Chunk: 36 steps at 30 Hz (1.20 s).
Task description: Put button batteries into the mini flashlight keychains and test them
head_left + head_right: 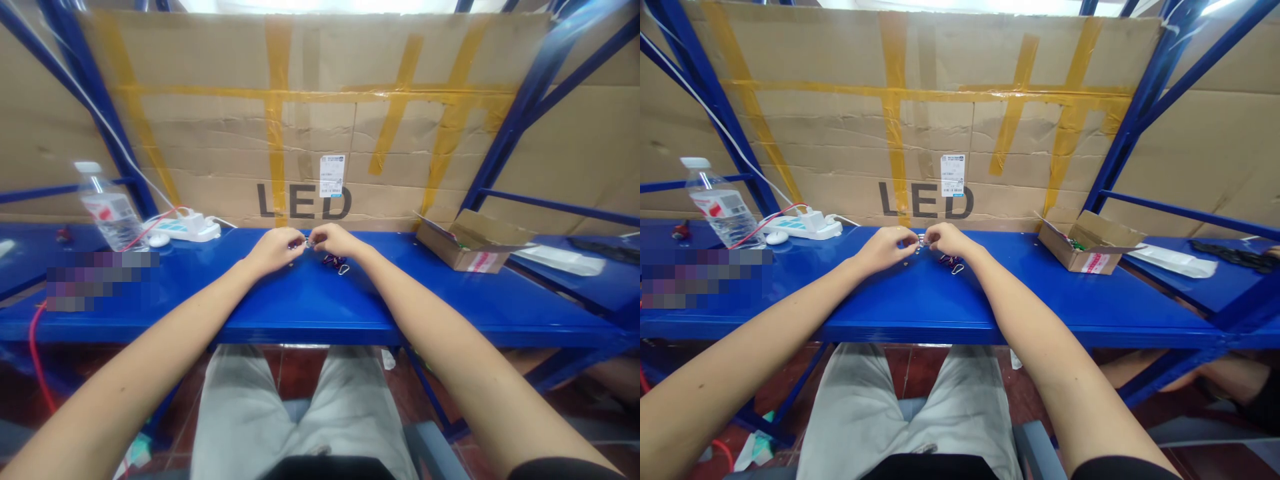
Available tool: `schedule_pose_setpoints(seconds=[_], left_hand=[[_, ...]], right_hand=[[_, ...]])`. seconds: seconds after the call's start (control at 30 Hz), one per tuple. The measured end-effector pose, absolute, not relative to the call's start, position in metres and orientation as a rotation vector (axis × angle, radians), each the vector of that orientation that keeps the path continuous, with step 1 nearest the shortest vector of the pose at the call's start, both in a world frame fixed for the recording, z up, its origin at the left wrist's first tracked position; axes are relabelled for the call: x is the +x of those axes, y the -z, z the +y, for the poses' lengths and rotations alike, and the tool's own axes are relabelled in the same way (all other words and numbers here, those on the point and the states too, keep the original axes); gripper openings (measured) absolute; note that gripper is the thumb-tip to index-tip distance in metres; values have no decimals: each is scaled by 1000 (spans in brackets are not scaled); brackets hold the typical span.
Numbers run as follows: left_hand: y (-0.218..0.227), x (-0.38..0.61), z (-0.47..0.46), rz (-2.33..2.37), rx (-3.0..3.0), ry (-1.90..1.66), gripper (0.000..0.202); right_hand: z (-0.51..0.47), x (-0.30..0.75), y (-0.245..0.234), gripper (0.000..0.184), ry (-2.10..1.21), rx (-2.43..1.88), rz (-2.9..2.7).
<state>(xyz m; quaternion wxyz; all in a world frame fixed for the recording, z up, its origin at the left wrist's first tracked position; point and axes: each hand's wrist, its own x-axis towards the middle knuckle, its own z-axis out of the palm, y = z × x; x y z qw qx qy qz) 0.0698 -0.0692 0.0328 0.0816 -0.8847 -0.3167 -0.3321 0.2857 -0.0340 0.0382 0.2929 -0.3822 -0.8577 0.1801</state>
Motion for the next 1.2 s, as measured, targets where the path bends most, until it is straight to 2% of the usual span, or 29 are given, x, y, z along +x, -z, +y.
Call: schedule_pose_setpoints(seconds=[0.2, 0.43, 0.87, 1.2], left_hand=[[-28, 72, -66, -667, -2455, 1096, 20], [-25, 73, -63, -590, -2413, 1052, 23], [-25, 74, -63, -560, -2404, 1095, 22], [-25, 73, -62, -546, -2408, 1141, 20]], right_hand=[[-33, 282, -42, 14, -620, -812, -2160], [-30, 282, -40, 13, -630, -770, -2101], [-31, 282, -42, 9, -327, -749, -2107], [-35, 282, -48, 20, -106, -723, -2148]])
